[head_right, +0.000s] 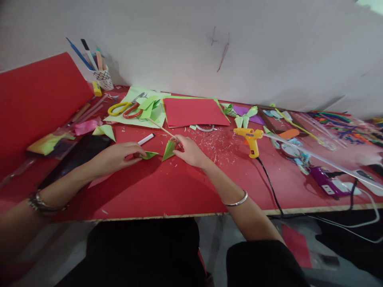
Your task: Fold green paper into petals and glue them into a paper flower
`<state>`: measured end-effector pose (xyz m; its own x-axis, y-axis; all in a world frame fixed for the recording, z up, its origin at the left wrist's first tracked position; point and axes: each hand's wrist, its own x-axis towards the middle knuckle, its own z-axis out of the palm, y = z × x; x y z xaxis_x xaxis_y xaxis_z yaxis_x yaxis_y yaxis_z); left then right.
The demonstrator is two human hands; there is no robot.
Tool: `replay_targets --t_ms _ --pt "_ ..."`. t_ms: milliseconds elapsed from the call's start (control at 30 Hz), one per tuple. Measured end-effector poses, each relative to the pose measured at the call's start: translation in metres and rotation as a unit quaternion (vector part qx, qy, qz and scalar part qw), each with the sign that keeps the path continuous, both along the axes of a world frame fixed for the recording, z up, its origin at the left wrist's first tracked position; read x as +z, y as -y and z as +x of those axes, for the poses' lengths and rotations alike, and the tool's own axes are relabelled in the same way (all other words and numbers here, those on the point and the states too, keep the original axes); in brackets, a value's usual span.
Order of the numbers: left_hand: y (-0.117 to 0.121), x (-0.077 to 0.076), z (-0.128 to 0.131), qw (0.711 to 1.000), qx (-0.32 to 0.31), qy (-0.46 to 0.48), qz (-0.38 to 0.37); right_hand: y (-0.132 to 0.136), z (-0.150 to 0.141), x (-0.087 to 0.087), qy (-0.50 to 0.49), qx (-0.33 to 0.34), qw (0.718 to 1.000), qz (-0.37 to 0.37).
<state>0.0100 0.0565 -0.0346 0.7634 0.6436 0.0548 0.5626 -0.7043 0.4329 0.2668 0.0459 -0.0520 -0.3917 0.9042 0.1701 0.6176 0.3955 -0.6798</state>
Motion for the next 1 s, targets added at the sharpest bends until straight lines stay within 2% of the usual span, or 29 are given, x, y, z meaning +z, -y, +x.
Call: replay_targets --t_ms 100,533,867,1000 --pt "-0.002 -0.002 -0.001 1.000 -0.010 0.003 0.012 0.000 -0.001 0.000 -0.025 -0.008 0.999 -0.024" --pt "-0.001 -0.007 0.002 0.999 -0.010 0.036 0.019 0.001 -0.006 0.005 0.001 -0.040 0.999 -0.036" --pt "-0.004 -0.004 -0.001 0.999 0.004 0.040 0.014 0.003 0.000 0.008 -0.023 -0.069 0.995 -0.064" --pt "-0.003 -0.003 0.001 0.997 0.029 0.064 0.034 0.004 0.004 0.006 -0.057 -0.067 0.993 -0.073"
